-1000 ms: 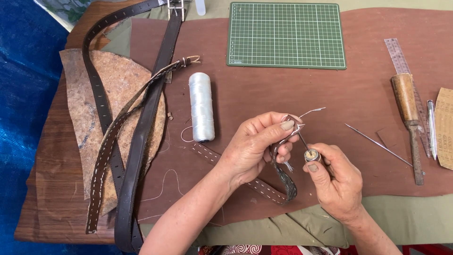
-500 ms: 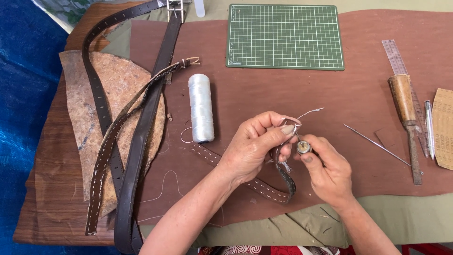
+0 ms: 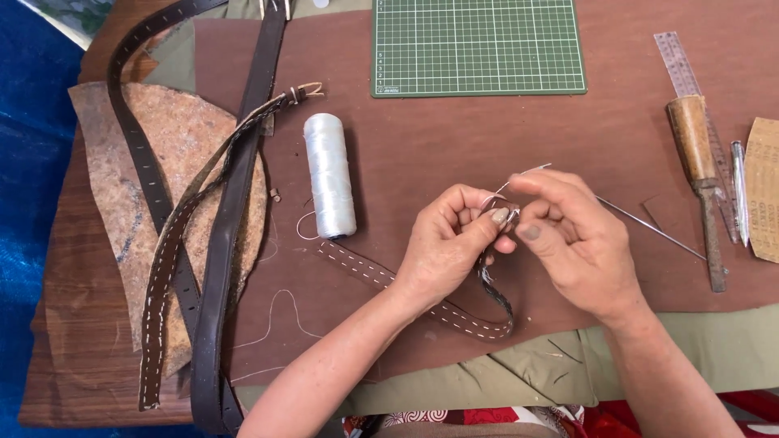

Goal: Hand-stitching a leather belt component using an awl and thread on a workshop table.

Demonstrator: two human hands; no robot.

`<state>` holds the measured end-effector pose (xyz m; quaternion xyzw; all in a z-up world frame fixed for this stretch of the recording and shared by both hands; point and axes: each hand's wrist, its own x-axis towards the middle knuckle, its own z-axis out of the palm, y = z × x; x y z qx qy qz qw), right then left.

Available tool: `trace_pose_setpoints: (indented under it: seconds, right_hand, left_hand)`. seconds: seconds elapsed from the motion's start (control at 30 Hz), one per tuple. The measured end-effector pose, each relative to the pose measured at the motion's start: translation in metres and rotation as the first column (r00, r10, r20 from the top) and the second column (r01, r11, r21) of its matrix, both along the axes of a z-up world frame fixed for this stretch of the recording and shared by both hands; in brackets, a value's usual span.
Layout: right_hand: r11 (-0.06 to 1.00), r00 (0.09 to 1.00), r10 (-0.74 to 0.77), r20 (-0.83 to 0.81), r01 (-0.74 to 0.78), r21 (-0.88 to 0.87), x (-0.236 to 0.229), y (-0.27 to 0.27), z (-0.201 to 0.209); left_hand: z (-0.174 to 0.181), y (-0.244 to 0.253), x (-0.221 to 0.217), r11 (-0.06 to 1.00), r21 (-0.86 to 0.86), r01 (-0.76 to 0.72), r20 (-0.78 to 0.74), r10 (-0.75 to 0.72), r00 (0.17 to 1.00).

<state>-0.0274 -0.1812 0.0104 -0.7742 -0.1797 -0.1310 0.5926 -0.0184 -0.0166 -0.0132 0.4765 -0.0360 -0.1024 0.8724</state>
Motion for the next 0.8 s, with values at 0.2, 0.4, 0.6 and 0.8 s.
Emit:
trace_pose_setpoints:
  seconds: [0.2, 0.4, 0.6, 0.8]
  right_hand:
    - [0.995, 0.989, -0.032, -0.144, 0.046, 0.093, 0.000, 0.009, 0.002]
    - [0.972, 0.966, -0.107, -0.235, 0.152, 0.178, 0.002, 0.016, -0.001]
    - [0.957, 0.964, -0.158, -0.214, 0.203, 0.208, 0.000, 0.020, -0.008]
    - [0.950, 0.960, -0.202, -0.193, 0.240, 0.201, -0.004, 0.027, -0.011]
  left_hand:
    - [0.007, 0.000, -0.002, 0.999, 0.026, -0.027, 0.023, 0.027, 0.999]
    - [0.005, -0.003, -0.004, 0.999, 0.028, -0.019, 0.052, 0.018, 0.998]
    - [-0.005, -0.008, -0.003, 1.000, 0.025, -0.017, 0.079, 0.015, 0.997]
    - [-0.014, -0.009, 0.000, 0.999, 0.032, -0.003, 0.097, 0.000, 0.995]
